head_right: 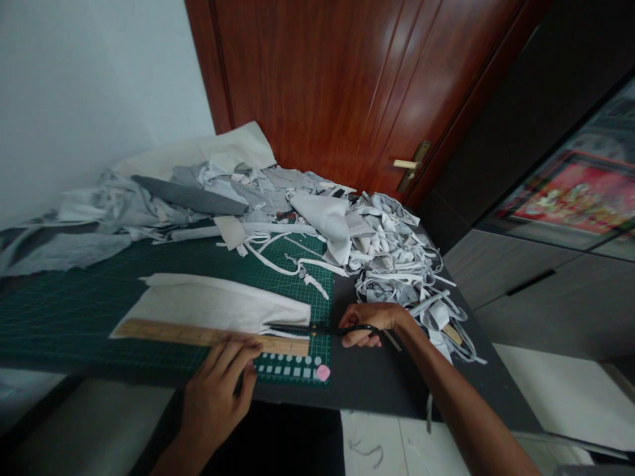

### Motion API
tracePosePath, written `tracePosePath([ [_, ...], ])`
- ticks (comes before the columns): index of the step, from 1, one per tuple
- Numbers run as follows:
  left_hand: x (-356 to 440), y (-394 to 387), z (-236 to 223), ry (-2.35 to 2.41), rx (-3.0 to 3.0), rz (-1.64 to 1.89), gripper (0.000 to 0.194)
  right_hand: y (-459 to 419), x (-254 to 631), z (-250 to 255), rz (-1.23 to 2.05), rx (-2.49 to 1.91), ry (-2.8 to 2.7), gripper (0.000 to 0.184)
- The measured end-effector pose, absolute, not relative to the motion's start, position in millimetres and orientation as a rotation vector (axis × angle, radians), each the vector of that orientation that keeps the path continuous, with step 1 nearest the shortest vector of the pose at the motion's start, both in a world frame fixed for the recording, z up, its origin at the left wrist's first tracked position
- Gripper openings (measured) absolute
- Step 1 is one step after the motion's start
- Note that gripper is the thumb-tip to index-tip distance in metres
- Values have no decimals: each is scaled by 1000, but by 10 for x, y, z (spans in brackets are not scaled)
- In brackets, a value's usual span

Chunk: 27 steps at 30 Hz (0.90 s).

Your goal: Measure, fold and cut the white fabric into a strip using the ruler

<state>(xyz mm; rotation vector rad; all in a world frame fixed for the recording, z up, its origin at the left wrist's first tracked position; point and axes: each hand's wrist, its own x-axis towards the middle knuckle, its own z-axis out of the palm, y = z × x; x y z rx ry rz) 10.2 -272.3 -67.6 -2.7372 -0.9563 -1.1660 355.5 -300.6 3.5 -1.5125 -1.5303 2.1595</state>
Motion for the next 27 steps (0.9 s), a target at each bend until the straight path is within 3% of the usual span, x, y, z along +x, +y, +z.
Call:
tracePosePath([
  [27,95,-2722,-714,-966,-2686,-1187,29,-3022,3561,21,2163,-1539,-1529,52],
])
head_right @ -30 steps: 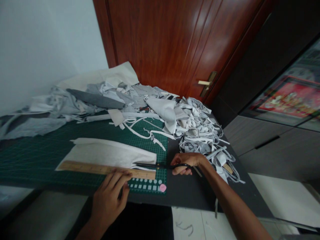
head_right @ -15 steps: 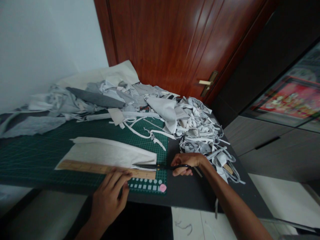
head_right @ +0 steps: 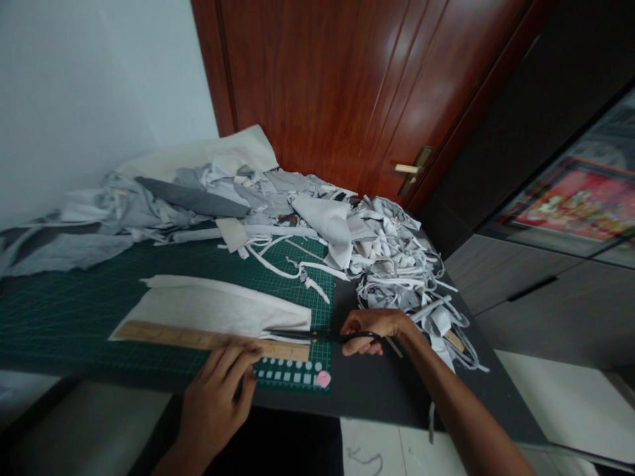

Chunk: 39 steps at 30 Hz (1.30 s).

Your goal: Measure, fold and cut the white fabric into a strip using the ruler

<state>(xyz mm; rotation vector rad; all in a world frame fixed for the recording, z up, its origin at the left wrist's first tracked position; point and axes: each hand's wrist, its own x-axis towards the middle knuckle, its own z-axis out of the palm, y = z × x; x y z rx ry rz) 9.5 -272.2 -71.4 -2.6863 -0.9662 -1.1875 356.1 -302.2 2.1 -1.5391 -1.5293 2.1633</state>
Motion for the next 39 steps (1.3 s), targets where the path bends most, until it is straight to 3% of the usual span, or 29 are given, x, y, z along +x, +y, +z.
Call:
tracePosePath([
  [39,103,-2704,-684,-925,-2701,-1186,27,-3052,3536,38,2147,-1515,-1469,53],
])
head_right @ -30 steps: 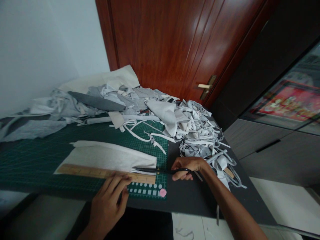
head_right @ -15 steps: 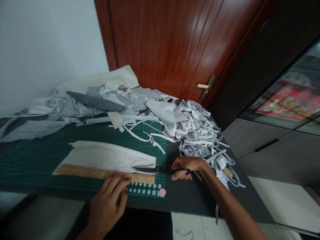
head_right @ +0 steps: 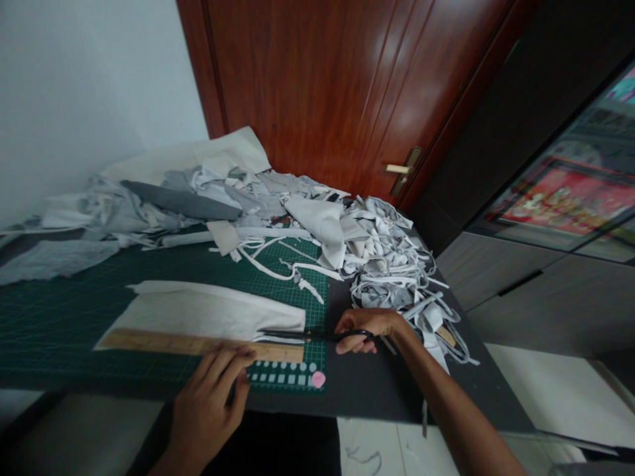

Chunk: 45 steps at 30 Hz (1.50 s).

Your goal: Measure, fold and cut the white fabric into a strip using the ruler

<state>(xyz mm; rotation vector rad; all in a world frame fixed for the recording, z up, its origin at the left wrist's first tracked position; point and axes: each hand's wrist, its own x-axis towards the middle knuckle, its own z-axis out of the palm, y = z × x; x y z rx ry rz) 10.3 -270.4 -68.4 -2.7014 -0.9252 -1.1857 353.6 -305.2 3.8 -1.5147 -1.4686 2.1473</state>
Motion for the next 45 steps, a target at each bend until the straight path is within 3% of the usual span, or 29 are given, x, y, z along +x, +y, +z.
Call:
tracePosePath([
  [45,95,-2704,-719,-950,-2713,-1165,28,-3050,3546,26,2169,-1544,-1460,56],
])
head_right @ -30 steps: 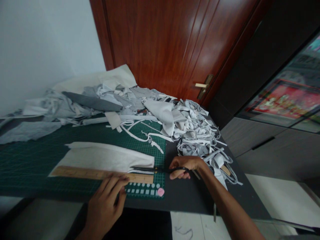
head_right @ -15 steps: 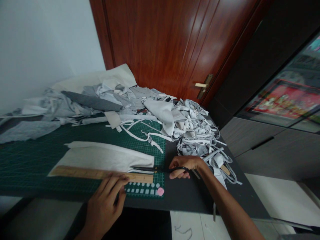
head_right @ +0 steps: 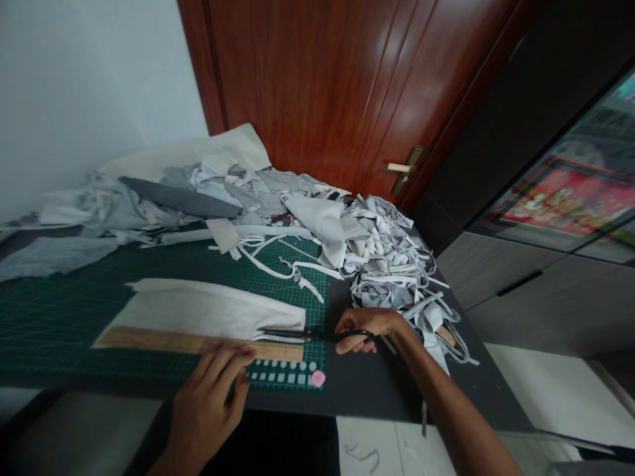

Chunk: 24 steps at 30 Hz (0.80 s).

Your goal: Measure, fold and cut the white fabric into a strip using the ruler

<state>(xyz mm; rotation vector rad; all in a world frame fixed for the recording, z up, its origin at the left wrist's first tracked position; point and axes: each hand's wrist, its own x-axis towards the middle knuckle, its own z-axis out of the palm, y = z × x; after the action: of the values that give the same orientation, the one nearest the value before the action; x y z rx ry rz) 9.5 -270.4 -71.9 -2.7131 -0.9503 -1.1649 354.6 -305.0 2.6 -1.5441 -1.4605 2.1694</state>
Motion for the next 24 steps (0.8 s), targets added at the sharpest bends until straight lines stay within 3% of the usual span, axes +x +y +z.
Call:
tracePosePath([
  [24,97,-2708,-691,-960,-2702,-1178,28,-3052,3592,-6,2073,-1524,-1656,55],
])
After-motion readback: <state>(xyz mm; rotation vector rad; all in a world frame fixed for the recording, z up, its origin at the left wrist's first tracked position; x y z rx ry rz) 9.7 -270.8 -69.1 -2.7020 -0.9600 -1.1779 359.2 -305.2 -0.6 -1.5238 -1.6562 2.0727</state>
